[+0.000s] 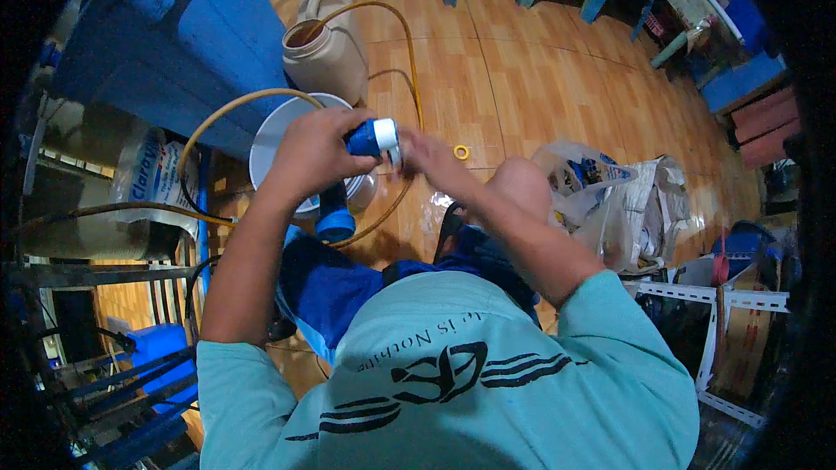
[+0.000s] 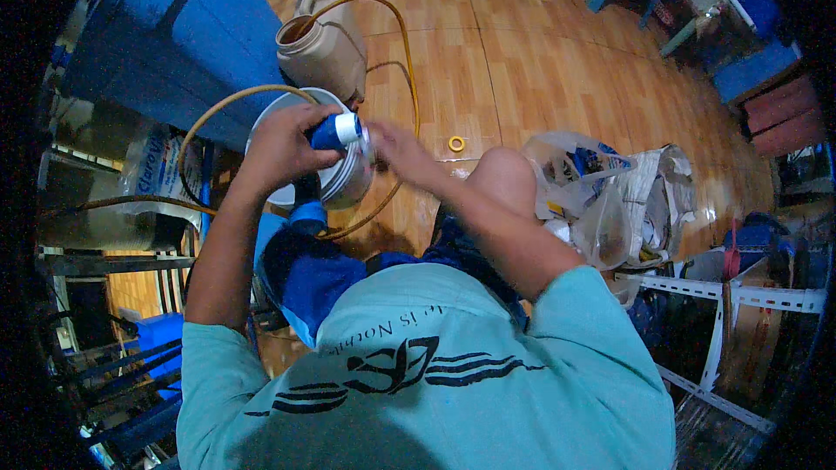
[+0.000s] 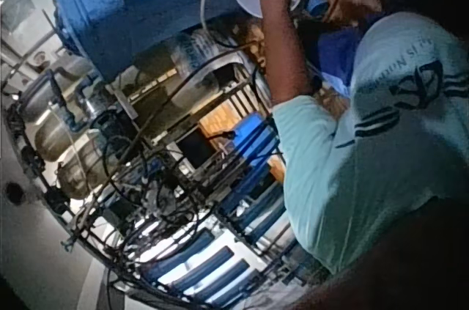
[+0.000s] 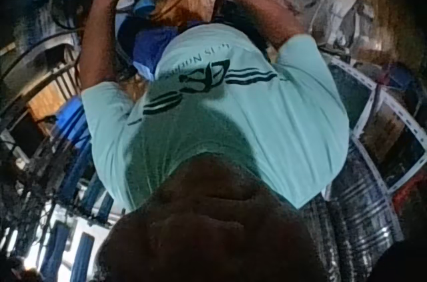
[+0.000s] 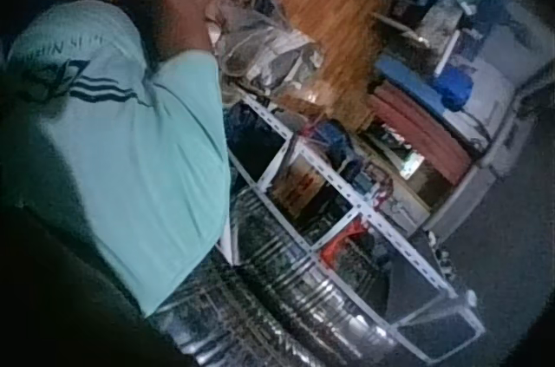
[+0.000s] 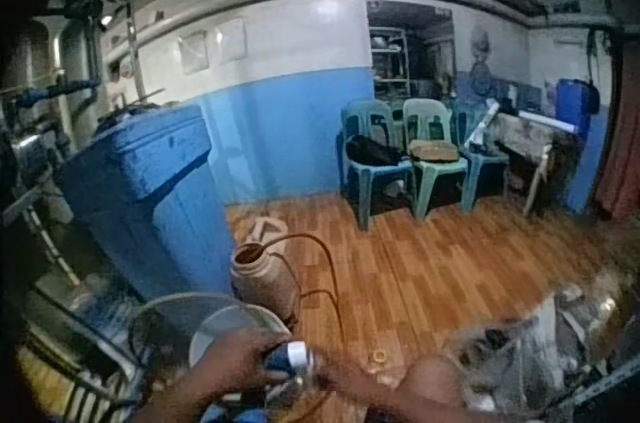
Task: The person sits on the floor and wraps white thread seal tape around the threads of blue plastic plumbing fittings. The person handles multiple fittings, including an elbow and a straight connector, and also picks up a yellow ring from the floor.
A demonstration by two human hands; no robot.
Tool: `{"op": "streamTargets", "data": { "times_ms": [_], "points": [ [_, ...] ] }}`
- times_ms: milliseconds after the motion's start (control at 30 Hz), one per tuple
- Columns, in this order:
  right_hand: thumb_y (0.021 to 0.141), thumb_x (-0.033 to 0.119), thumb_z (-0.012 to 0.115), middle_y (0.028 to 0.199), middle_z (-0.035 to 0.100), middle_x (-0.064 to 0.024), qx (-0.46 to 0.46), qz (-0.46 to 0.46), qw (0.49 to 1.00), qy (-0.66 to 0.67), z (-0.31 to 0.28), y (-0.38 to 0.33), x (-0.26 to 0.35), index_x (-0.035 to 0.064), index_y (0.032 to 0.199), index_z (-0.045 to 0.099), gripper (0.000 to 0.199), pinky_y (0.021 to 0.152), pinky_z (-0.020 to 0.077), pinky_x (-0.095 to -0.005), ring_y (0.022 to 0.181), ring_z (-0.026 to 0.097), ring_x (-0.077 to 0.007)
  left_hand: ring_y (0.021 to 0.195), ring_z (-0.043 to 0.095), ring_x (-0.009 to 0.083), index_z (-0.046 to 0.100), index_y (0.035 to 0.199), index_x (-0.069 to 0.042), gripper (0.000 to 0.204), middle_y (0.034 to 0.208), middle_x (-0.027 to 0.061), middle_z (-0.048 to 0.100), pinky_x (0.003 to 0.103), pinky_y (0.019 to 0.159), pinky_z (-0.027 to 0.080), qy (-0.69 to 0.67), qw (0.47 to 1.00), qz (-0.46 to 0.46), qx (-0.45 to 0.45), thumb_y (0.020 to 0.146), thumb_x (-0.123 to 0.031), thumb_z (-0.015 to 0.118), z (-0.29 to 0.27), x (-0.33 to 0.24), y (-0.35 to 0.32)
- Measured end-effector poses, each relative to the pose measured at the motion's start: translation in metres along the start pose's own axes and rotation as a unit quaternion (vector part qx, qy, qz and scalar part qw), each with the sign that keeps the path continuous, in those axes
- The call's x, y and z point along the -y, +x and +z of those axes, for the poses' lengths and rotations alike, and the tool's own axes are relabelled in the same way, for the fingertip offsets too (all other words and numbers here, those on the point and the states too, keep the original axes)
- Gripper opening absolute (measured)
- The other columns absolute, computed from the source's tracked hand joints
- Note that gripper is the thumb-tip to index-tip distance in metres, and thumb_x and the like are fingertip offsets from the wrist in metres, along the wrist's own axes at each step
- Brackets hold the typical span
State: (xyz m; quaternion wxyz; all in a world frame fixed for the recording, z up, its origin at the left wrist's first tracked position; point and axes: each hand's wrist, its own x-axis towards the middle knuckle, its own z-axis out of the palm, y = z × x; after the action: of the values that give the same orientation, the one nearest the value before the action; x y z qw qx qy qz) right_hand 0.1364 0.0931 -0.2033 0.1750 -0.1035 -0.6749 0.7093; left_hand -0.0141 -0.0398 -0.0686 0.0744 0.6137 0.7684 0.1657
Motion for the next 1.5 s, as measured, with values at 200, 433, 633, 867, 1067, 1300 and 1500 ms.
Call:
{"op": "streamTargets", "data": {
  "times_ms": [200, 433, 633, 867, 1067, 1300, 1500],
  "points": [
    [0.098, 0.021, 0.056, 0.088, 0.064, -0.0045, 0.007, 0.013, 1.000, -0.002, 0.017, -0.028, 0.099, 0.0033, 0.132, 0.051, 0.039, 0.063, 0.0522, -0.0263, 0.071, 0.064, -0.0106, 0.086, 0.067, 0.0325, 0.070, 0.112, -0.017, 0.050, 0.091, 0.0115, 0.069, 0.043, 0.075, 0.052, 0.012, 1.000, -0.016, 0.022, 0.065, -0.028, 0.082, 0.016, 0.004, -0.011],
    [0.098, 0.018, 0.054, 0.085, 0.064, -0.0035, -0.045, 0.011, 0.998, 0.037, 0.010, -0.028, -0.016, 0.0061, 0.136, 0.049, 0.040, 0.060, 0.0507, -0.0287, 0.064, 0.061, -0.0127, 0.088, 0.066, 0.0348, 0.069, 0.112, -0.014, 0.052, 0.094, 0.0140, 0.069, 0.042, 0.076, 0.052, -0.009, 0.999, 0.044, -0.008, 0.063, -0.022, 0.084, 0.012, 0.004, 0.003],
    [0.098, 0.021, 0.054, 0.093, 0.069, -0.0048, 0.040, 0.001, 0.999, -0.037, 0.011, -0.020, 0.110, 0.0068, 0.123, 0.059, 0.029, 0.056, 0.0491, -0.0264, 0.067, 0.062, -0.0094, 0.090, 0.067, 0.0326, 0.070, 0.111, -0.016, 0.049, 0.098, 0.0110, 0.070, 0.043, 0.077, 0.053, 0.017, 0.999, -0.011, 0.031, 0.066, -0.029, 0.082, 0.023, 0.008, -0.005],
    [0.101, 0.023, 0.048, 0.094, 0.069, -0.0076, 0.011, 0.004, 1.000, -0.010, -0.019, -0.001, -0.030, 0.0058, 0.129, 0.056, 0.034, 0.064, 0.0529, -0.0284, 0.069, 0.063, -0.0132, 0.086, 0.067, 0.0331, 0.071, 0.108, -0.015, 0.046, 0.092, 0.0122, 0.070, 0.044, 0.075, 0.053, -0.036, 0.998, 0.038, -0.018, 0.066, -0.028, 0.081, 0.013, -0.001, 0.005],
    [0.095, 0.010, 0.056, 0.096, 0.069, -0.0078, 0.029, 0.064, 0.989, 0.127, 0.034, -0.079, 0.094, 0.0046, 0.137, 0.049, 0.043, 0.067, 0.0547, -0.0276, 0.071, 0.062, -0.0112, 0.085, 0.067, 0.0334, 0.071, 0.106, -0.015, 0.044, 0.090, 0.0123, 0.069, 0.044, 0.074, 0.052, 0.017, 0.999, -0.010, 0.032, 0.065, -0.029, 0.081, 0.027, 0.015, -0.001],
    [0.098, 0.023, 0.053, 0.089, 0.067, -0.0046, -0.010, -0.008, 0.999, -0.031, -0.038, 0.034, 0.031, 0.0051, 0.133, 0.052, 0.039, 0.061, 0.0502, -0.0283, 0.070, 0.061, -0.0117, 0.089, 0.067, 0.0334, 0.071, 0.110, -0.015, 0.048, 0.095, 0.0134, 0.070, 0.044, 0.077, 0.053, -0.046, 0.997, 0.056, -0.012, 0.066, -0.029, 0.081, 0.015, -0.005, 0.008],
    [0.096, 0.007, 0.056, 0.100, 0.069, -0.0117, 0.006, 0.091, 0.978, 0.189, 0.035, -0.094, 0.032, 0.0095, 0.146, 0.037, 0.054, 0.071, 0.0533, -0.0270, 0.076, 0.065, -0.0122, 0.087, 0.067, 0.0332, 0.071, 0.111, -0.016, 0.048, 0.094, 0.0130, 0.070, 0.044, 0.076, 0.053, 0.008, 0.999, -0.016, 0.038, 0.067, -0.030, 0.081, 0.021, 0.015, 0.006]
  ]
}}
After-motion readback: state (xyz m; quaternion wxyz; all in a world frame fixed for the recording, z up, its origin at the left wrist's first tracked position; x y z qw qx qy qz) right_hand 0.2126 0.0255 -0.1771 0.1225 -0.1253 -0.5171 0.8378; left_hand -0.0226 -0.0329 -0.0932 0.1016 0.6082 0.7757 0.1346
